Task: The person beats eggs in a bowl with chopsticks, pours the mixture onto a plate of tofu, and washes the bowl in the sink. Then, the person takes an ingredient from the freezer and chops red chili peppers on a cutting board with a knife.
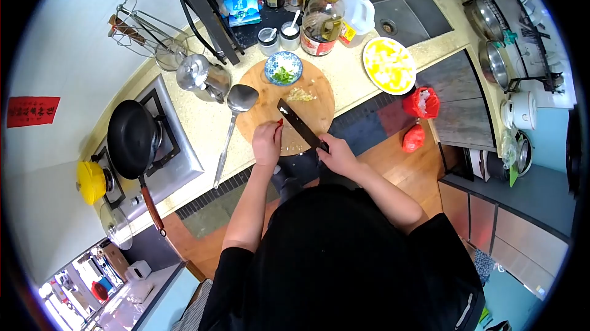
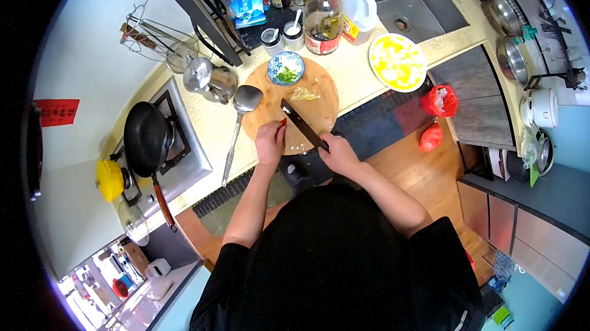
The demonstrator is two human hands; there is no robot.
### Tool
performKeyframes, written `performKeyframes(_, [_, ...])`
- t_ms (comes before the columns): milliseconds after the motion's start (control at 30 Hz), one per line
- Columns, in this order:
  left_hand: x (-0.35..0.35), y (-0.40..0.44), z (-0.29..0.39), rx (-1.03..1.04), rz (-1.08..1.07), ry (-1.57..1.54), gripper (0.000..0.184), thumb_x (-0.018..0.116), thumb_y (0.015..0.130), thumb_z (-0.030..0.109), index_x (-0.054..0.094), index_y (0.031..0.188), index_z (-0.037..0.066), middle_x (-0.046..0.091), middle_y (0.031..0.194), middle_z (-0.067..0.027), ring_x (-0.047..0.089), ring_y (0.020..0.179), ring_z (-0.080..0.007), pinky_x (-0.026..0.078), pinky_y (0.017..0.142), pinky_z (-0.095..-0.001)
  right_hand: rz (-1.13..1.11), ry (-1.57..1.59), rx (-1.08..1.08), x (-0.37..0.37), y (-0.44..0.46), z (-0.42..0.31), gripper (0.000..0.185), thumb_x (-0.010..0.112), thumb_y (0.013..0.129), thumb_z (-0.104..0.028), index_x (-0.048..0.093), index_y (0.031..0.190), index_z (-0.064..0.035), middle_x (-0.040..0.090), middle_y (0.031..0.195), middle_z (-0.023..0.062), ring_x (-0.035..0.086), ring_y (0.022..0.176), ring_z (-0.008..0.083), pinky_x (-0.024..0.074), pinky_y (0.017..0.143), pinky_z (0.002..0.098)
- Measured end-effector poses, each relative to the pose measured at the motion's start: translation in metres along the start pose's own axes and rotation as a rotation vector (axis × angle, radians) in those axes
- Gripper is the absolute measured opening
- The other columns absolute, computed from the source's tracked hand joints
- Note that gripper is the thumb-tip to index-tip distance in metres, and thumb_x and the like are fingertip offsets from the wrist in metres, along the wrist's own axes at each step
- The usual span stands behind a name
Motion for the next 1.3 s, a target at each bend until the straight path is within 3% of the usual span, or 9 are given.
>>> performKeyframes(167, [-0.002, 0.002, 0.005, 0.005, 0.064, -0.032, 0.015, 0.075, 0.082, 0.008, 0.070, 0.095, 0.002, 0.069, 0.100, -0.0141, 0.064, 0.090, -0.0337, 0.052, 0.080, -0.0406, 0.042, 0.113, -0.016, -0.005, -0.009, 0.010, 0.022, 0.068, 0.088, -0.010, 0.062, 0.107, -0.0013, 0.068, 0.084, 0.0196, 0.068, 0.072, 0.0318, 0.0527, 0.063, 0.0394])
performKeyframes(367, [-0.007, 0.031, 0.068, 0.274, -0.081, 0.053, 0.029, 0.067, 0.081, 0.005, 0.069, 0.110, 0.006, 0.065, 0.104, -0.0136, 0.062, 0.093, -0.0330, 0.051, 0.079, -0.0430, -0.093, 0.670, 0.322, -0.020, -0.031, 0.017, 0.010, 0.062, 0.095, -0.006, 0.060, 0.104, -0.0027, 0.061, 0.074, 0.0008, 0.055, 0.052, 0.0058, 0.0439, 0.041, 0.0235])
performKeyframes(567, [0.078, 0.082, 0.151, 0.541, -0.398, 0.101, 0.062, 0.057, 0.082, 0.001, 0.055, 0.142, 0.016, 0.053, 0.091, -0.0116, 0.054, 0.083, -0.0309, 0.046, 0.075, -0.0431, 0.259, 0.857, 0.360, -0.092, -0.064, 0.021, 0.016, 0.061, 0.095, -0.002, 0.054, 0.110, -0.0020, 0.061, 0.078, 0.0028, 0.055, 0.051, 0.0074, 0.0448, 0.043, 0.0231])
performKeyframes(833, [0.204, 0.154, 0.227, 0.655, -0.438, 0.222, 0.058, 0.055, 0.087, 0.005, 0.054, 0.144, 0.018, 0.058, 0.087, -0.0133, 0.059, 0.085, -0.0312, 0.050, 0.075, -0.0423, 0.574, 0.875, 0.410, -0.179, -0.096, 0.048, 0.018, 0.061, 0.096, -0.004, 0.053, 0.112, -0.0010, 0.060, 0.078, 0.0031, 0.056, 0.052, 0.0081, 0.0455, 0.045, 0.0240])
performKeyframes(1067, [0.207, 0.188, 0.245, 0.381, -0.554, -0.056, 0.028, 0.065, 0.084, 0.012, 0.074, 0.111, 0.008, 0.067, 0.086, -0.0169, 0.066, 0.080, -0.0335, 0.054, 0.071, -0.0439, 0.691, 0.668, 0.473, -0.207, -0.125, 0.084, 0.025, 0.062, 0.096, -0.007, 0.055, 0.119, -0.0002, 0.061, 0.078, 0.0029, 0.057, 0.054, 0.0079, 0.0441, 0.045, 0.0244])
performKeyframes(1100, [0.198, 0.181, 0.235, 0.424, -0.420, -0.282, 0.024, 0.068, 0.082, 0.013, 0.073, 0.104, 0.005, 0.067, 0.083, -0.0138, 0.065, 0.073, -0.0310, 0.053, 0.067, -0.0414, 0.700, 0.654, 0.466, -0.205, -0.126, 0.086, 0.026, 0.062, 0.096, -0.007, 0.054, 0.119, -0.0003, 0.061, 0.078, 0.0029, 0.057, 0.054, 0.0078, 0.0439, 0.045, 0.0243])
performKeyframes(1200, [0.146, 0.150, 0.220, -0.228, -0.697, -0.747, 0.016, 0.069, 0.081, 0.015, 0.072, 0.093, 0.005, 0.066, 0.081, -0.0098, 0.062, 0.069, -0.0256, 0.049, 0.061, -0.0385, 0.706, 0.573, 0.420, -0.193, -0.126, 0.092, 0.026, 0.064, 0.096, -0.008, 0.056, 0.119, -0.0003, 0.061, 0.077, 0.0016, 0.056, 0.054, 0.0069, 0.0428, 0.046, 0.0244])
performKeyframes(1267, [0.117, 0.130, 0.204, 0.141, -0.604, -0.412, 0.014, 0.066, 0.084, 0.015, 0.072, 0.093, 0.006, 0.066, 0.082, -0.0094, 0.061, 0.069, -0.0243, 0.047, 0.060, -0.0374, 0.671, 0.446, 0.410, -0.188, -0.123, 0.079, 0.025, 0.065, 0.095, -0.009, 0.058, 0.117, -0.0001, 0.061, 0.075, 0.0003, 0.056, 0.055, 0.0054, 0.0422, 0.046, 0.0240])
performKeyframes(1300, [0.104, 0.114, 0.192, 0.300, -0.554, -0.228, 0.013, 0.064, 0.085, 0.015, 0.071, 0.093, 0.007, 0.066, 0.083, -0.0092, 0.060, 0.069, -0.0237, 0.046, 0.060, -0.0368, 0.614, 0.402, 0.401, -0.181, -0.119, 0.077, 0.025, 0.065, 0.096, -0.014, 0.059, 0.117, -0.0008, 0.064, 0.071, 0.0046, 0.062, 0.056, 0.0148, 0.0466, 0.049, 0.0311])
Point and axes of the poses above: each hand's wrist, its own y-axis towards the middle knuckle, its own x-axis out of the palm, z = x × y, the point moved 4 cm from there along y, towards the middle knuckle
